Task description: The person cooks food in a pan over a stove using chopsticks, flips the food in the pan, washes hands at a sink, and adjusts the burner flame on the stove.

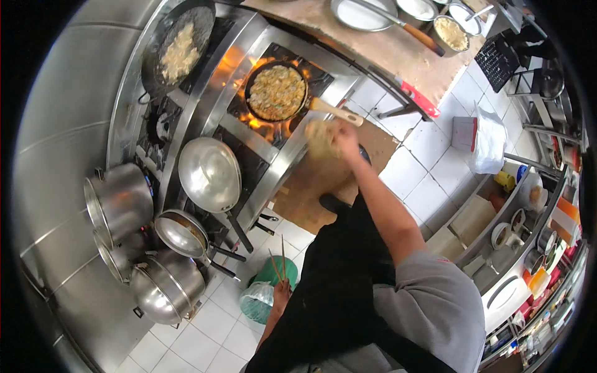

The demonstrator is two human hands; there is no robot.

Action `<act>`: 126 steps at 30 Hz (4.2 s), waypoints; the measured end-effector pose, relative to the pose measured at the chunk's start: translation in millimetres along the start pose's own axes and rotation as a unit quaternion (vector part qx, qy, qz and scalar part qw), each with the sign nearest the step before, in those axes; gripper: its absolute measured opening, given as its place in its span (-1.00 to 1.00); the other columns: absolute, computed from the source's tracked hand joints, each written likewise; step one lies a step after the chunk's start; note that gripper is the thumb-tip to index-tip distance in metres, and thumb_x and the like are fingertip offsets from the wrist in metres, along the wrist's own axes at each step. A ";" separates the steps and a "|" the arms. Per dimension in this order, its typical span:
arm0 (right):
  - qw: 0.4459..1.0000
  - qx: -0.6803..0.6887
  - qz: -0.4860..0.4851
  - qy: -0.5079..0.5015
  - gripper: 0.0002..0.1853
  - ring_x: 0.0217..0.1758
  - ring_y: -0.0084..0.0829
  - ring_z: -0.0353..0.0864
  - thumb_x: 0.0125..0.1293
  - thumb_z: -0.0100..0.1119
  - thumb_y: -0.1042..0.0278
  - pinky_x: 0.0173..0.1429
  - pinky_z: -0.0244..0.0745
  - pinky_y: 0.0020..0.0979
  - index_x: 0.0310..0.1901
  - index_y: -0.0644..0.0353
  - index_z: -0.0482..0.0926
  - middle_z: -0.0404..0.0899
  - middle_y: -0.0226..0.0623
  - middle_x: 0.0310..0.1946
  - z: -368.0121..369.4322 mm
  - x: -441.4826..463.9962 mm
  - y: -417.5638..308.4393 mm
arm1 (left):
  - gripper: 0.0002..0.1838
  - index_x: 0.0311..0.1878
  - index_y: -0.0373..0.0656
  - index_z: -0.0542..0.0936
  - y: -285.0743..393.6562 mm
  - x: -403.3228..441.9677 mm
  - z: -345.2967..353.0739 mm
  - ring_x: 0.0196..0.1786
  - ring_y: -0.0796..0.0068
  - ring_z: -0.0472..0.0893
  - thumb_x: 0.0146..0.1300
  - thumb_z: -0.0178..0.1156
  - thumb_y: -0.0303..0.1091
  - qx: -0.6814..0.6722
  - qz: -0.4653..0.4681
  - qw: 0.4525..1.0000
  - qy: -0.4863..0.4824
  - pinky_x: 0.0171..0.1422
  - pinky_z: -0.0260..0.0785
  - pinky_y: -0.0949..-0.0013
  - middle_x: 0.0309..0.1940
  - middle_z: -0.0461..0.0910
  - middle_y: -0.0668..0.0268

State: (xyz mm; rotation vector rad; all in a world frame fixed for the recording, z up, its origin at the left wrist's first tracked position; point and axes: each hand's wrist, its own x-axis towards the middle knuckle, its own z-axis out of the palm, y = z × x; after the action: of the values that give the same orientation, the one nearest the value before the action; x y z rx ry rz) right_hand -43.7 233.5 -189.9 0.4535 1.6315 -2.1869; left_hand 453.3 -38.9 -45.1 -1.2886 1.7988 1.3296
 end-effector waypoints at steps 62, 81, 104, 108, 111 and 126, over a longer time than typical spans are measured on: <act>0.710 -0.545 -0.422 -0.145 -0.56 0.46 -0.12 0.29 0.27 -0.02 0.46 0.52 0.14 -0.04 0.20 0.14 0.53 0.38 -0.16 0.37 136.6 -110.7 72.2 | -0.59 -0.29 -0.18 0.56 -210.0 -12.8 -36.2 -0.43 0.54 0.43 0.48 0.12 0.01 -0.086 -0.023 0.996 -0.021 -0.32 0.27 0.34 -0.52 0.47 0.43; 0.902 -0.216 -0.083 -0.365 -0.53 0.01 -0.42 0.61 0.17 0.05 0.61 0.17 0.49 -0.34 0.13 0.10 0.64 0.70 -0.21 -0.06 183.9 -200.6 116.7 | -0.61 -0.29 -0.16 0.55 -156.4 33.1 -49.9 -0.48 0.43 0.46 0.47 0.10 0.00 -0.003 0.045 0.999 -0.027 -0.36 0.32 0.28 -0.58 0.44 0.40; 0.758 -0.614 -0.219 0.012 -0.68 -0.10 -0.11 0.66 0.26 0.12 0.42 0.10 0.52 -0.24 0.06 0.19 0.61 0.68 -0.08 -0.18 -185.9 -38.1 -347.9 | -0.62 -0.34 -0.13 0.50 -13.5 139.5 111.2 -0.56 0.28 0.48 0.47 0.08 -0.02 0.026 0.141 0.989 0.020 -0.45 0.38 0.17 -0.68 0.37 0.38; 0.747 -0.596 -0.296 -0.016 -0.65 -0.03 0.01 0.64 0.21 0.22 0.44 0.12 0.50 -0.15 0.06 0.19 0.60 0.66 0.02 -0.15 -113.5 -28.3 -306.5 | -0.61 -0.37 -0.12 0.45 104.6 60.8 142.4 -0.68 0.49 0.37 0.47 0.09 -0.01 -0.141 0.039 0.988 0.058 -0.61 0.29 0.31 -0.69 0.34 0.41; 0.780 -0.557 -0.193 -0.212 -0.68 -0.02 0.02 0.64 0.32 0.16 0.31 0.13 0.50 -0.14 0.05 0.26 0.58 0.66 0.02 -0.14 -66.1 -2.0 -229.8 | -0.59 -0.39 -0.12 0.43 137.6 35.9 164.4 -0.74 0.54 0.31 0.47 0.09 0.00 -0.189 0.046 0.974 0.111 -0.68 0.24 0.40 -0.71 0.32 0.43; 0.874 -0.407 0.048 -0.261 -0.54 -0.73 -0.54 0.31 0.46 0.00 -0.07 -0.64 0.20 -0.41 -0.36 0.22 0.53 0.35 -0.45 -0.70 -35.4 61.6 -132.9 | -0.65 -0.40 -0.13 0.50 20.5 -7.8 218.7 -0.71 0.62 0.32 0.49 0.09 -0.12 -0.238 -0.065 0.954 0.170 -0.64 0.19 0.40 -0.70 0.37 0.47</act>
State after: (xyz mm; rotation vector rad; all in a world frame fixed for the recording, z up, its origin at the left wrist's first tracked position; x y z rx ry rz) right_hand -160.0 295.5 -116.8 -0.2768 1.9227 -1.1933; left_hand 414.7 168.0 -108.5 -1.9606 1.6176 1.6028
